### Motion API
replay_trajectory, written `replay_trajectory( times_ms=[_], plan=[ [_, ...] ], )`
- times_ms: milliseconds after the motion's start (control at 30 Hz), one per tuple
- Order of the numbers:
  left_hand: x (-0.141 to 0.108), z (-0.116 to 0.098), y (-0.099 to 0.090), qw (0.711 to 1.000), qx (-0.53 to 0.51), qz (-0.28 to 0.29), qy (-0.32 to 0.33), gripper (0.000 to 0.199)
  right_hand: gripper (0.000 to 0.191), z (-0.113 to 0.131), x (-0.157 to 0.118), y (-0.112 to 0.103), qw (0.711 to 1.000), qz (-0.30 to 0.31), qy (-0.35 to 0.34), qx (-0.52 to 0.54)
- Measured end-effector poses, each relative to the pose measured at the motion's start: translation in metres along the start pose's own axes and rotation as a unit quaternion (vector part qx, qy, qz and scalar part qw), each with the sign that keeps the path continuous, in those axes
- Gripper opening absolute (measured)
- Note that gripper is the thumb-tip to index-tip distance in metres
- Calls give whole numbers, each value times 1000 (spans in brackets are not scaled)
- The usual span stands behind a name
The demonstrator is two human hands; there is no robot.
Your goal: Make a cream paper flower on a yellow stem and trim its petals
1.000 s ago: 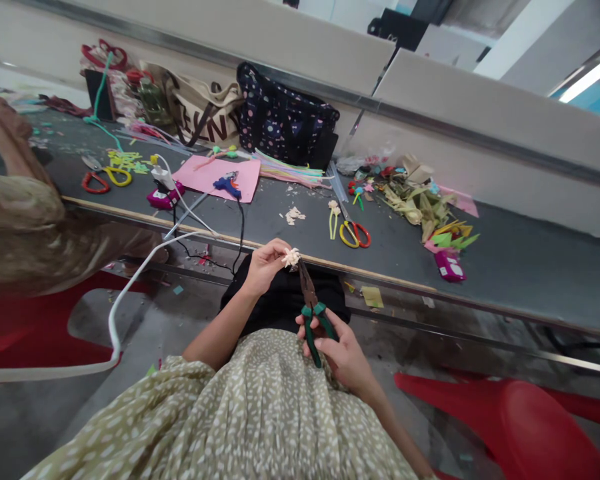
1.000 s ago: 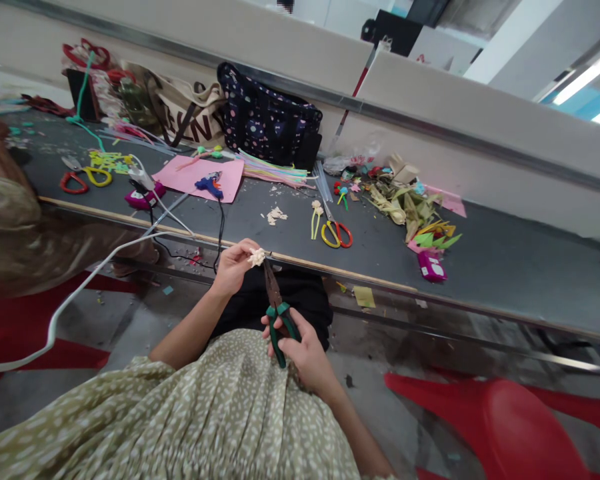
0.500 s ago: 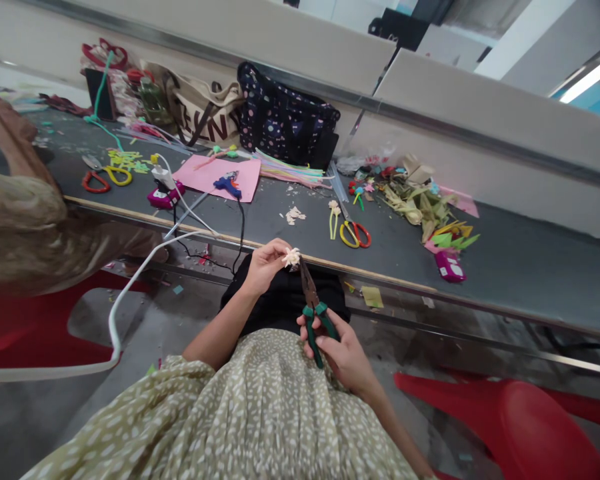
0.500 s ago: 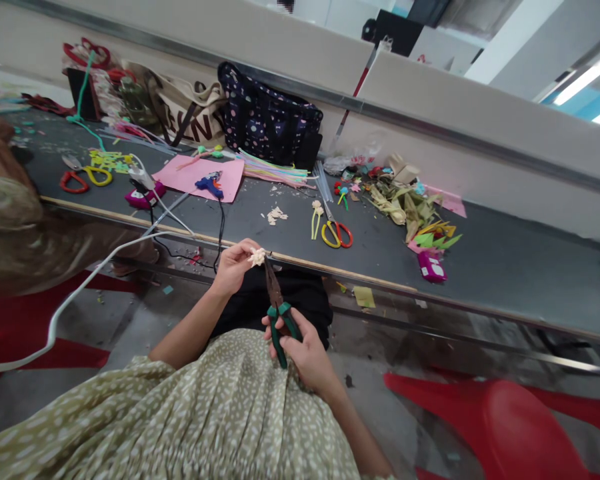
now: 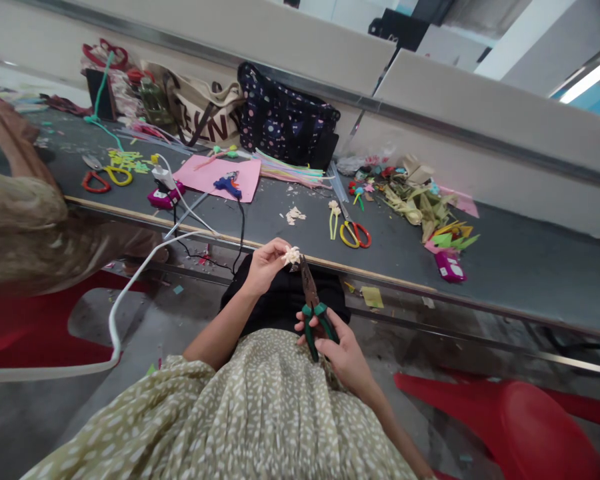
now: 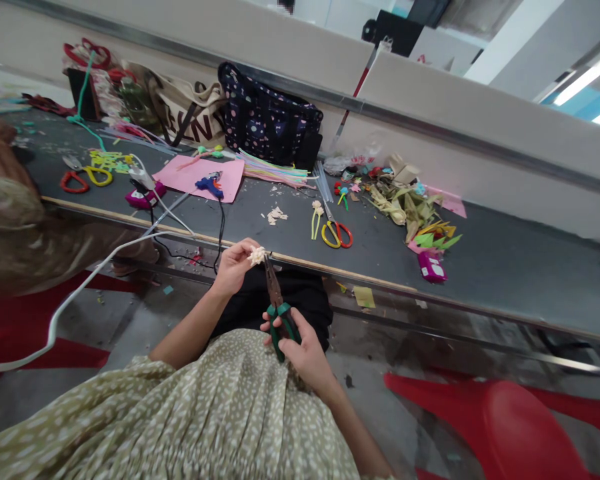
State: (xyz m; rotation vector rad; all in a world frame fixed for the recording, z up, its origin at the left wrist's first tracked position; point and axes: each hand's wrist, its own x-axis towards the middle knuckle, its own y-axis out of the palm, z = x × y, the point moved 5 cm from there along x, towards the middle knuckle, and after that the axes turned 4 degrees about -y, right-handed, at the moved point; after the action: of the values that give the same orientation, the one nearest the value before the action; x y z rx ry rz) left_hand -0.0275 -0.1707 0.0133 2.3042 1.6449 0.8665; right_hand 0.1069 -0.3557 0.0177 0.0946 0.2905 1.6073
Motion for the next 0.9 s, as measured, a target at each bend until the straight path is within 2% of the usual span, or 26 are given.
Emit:
replay_trajectory(
  times_ms=[200,333,900],
  plan=[
    [-1,9,-4,998,-29,-33,-50,24,21,1,1,1,996,6,-3,89],
    [-3,11,-4,995,-42,-33,-80,26,23,1,2,2,993,4,-1,121],
    [1,3,-2,997,-53,-46,-41,24,27,-1,3,3,980,63,33,186]
  ],
)
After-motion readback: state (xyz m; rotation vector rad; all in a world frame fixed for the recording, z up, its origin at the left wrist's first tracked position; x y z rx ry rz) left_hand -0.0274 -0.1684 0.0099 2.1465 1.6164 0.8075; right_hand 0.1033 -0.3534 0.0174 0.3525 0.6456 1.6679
